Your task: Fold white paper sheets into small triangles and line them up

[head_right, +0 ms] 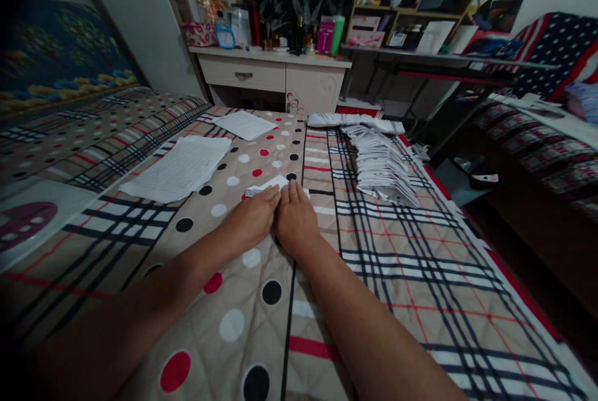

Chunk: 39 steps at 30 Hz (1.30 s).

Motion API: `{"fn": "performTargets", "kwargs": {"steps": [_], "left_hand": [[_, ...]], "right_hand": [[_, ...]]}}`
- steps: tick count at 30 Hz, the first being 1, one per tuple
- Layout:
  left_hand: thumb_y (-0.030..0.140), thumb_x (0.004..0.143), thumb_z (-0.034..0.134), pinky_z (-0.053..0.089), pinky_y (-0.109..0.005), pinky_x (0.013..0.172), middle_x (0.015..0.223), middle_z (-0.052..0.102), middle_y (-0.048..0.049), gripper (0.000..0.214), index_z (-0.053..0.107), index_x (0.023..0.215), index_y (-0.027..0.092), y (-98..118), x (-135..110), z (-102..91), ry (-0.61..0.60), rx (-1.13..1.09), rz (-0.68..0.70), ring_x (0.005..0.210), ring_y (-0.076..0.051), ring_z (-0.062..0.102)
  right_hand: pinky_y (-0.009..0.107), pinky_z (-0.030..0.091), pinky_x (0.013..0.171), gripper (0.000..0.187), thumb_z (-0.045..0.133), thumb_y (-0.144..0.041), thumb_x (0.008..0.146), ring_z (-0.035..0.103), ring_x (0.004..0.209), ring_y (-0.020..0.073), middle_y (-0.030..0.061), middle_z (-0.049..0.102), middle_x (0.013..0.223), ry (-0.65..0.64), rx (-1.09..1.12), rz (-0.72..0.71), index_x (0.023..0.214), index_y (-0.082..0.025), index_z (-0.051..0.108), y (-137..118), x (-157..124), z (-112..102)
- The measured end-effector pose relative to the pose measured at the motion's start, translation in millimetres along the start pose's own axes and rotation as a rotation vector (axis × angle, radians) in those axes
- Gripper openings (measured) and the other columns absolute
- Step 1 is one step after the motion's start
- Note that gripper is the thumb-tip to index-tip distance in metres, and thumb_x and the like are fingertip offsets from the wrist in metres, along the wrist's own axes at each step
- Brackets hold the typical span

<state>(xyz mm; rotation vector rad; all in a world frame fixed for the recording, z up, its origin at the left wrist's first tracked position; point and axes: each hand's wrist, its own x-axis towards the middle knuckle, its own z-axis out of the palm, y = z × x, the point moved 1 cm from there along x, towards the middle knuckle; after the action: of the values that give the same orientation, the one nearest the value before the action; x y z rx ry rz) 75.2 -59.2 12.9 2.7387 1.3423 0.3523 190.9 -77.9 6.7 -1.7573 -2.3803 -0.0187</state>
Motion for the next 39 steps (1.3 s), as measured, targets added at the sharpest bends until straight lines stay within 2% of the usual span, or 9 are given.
{"fn": "performTargets", "kwargs": {"steps": [6,13,19,24,26,29,32,35,39], "left_hand": [[0.021,0.095,0.038,0.038,-0.047,0.112,0.151,0.038,-0.0256,0.051,0.045,0.139,-0.002,3,-5,-6.6,-0.098,0.147,-0.184,0.141,-0.033,0.038],[0.021,0.095,0.036,0.037,-0.058,0.107,0.152,0.039,-0.0216,0.048,0.049,0.138,0.005,-13,-6,-16.3,-0.125,0.224,-0.315,0.140,-0.035,0.038],[0.027,0.098,0.030,0.028,-0.067,0.109,0.155,0.036,-0.0171,0.049,0.049,0.140,0.010,-40,-3,-7.9,-0.053,0.227,-0.375,0.140,-0.036,0.035],[0.024,0.097,0.034,0.031,-0.059,0.112,0.153,0.040,-0.0183,0.047,0.050,0.138,0.008,-63,-1,-2.8,0.039,0.205,-0.443,0.141,-0.033,0.037],[0.019,0.095,0.037,0.030,-0.054,0.114,0.154,0.037,-0.0189,0.045,0.051,0.137,0.008,-62,0,-4.5,0.125,0.192,-0.390,0.141,-0.031,0.036],[0.009,0.092,0.036,0.027,-0.041,0.120,0.156,0.036,-0.0120,0.048,0.051,0.137,0.013,-45,3,-4.4,0.202,0.084,-0.053,0.145,-0.021,0.033],[0.025,0.097,0.040,0.029,-0.035,0.119,0.153,0.042,-0.0101,0.046,0.046,0.142,0.014,-27,5,2.7,0.043,-0.062,0.199,0.143,-0.017,0.036],[0.039,0.098,0.042,0.027,-0.039,0.119,0.156,0.034,-0.0176,0.058,0.039,0.146,0.007,-29,6,8.9,-0.031,-0.038,0.085,0.146,-0.023,0.030],[0.041,0.097,0.044,0.030,-0.039,0.117,0.154,0.036,-0.0216,0.062,0.038,0.146,0.003,-54,8,8.9,-0.002,0.039,-0.131,0.145,-0.027,0.032]], "right_hand": [[0.049,0.027,0.116,0.062,0.038,-0.039,0.098,0.028,0.146,0.0329,0.0213,0.031,0.156,-0.011,-0.005,0.208,0.147,0.000,0.037,11,-5,-2],[0.051,0.028,0.113,0.058,0.036,-0.038,0.099,0.028,0.146,0.0312,0.0207,0.031,0.157,-0.014,-0.048,0.270,0.145,-0.003,0.040,18,-6,-7],[0.052,0.025,0.114,0.062,0.033,-0.042,0.100,0.025,0.147,0.0319,0.0199,0.028,0.158,-0.027,-0.076,0.300,0.147,-0.002,0.037,20,-5,-8],[0.054,0.022,0.115,0.064,0.032,-0.043,0.100,0.023,0.148,0.0324,0.0199,0.026,0.159,-0.036,-0.080,0.341,0.149,-0.001,0.033,24,-2,-6],[0.055,0.021,0.115,0.063,0.032,-0.042,0.099,0.023,0.148,0.0329,0.0205,0.026,0.159,-0.026,-0.086,0.348,0.148,-0.001,0.034,24,-1,-4],[0.057,0.021,0.114,0.062,0.033,-0.040,0.099,0.024,0.147,0.0338,0.0220,0.027,0.158,-0.004,-0.083,0.350,0.148,-0.001,0.035,24,-1,-2],[0.057,0.022,0.114,0.061,0.034,-0.039,0.099,0.025,0.147,0.0336,0.0228,0.028,0.157,0.008,-0.064,0.340,0.147,-0.002,0.036,24,-1,-2],[0.056,0.022,0.114,0.061,0.035,-0.038,0.098,0.025,0.147,0.0334,0.0229,0.029,0.157,0.016,-0.043,0.335,0.146,-0.001,0.037,25,-2,-3],[0.056,0.021,0.114,0.056,0.038,-0.035,0.096,0.029,0.145,0.0327,0.0220,0.033,0.155,0.059,-0.010,0.324,0.143,-0.004,0.042,27,-2,-3]]}}
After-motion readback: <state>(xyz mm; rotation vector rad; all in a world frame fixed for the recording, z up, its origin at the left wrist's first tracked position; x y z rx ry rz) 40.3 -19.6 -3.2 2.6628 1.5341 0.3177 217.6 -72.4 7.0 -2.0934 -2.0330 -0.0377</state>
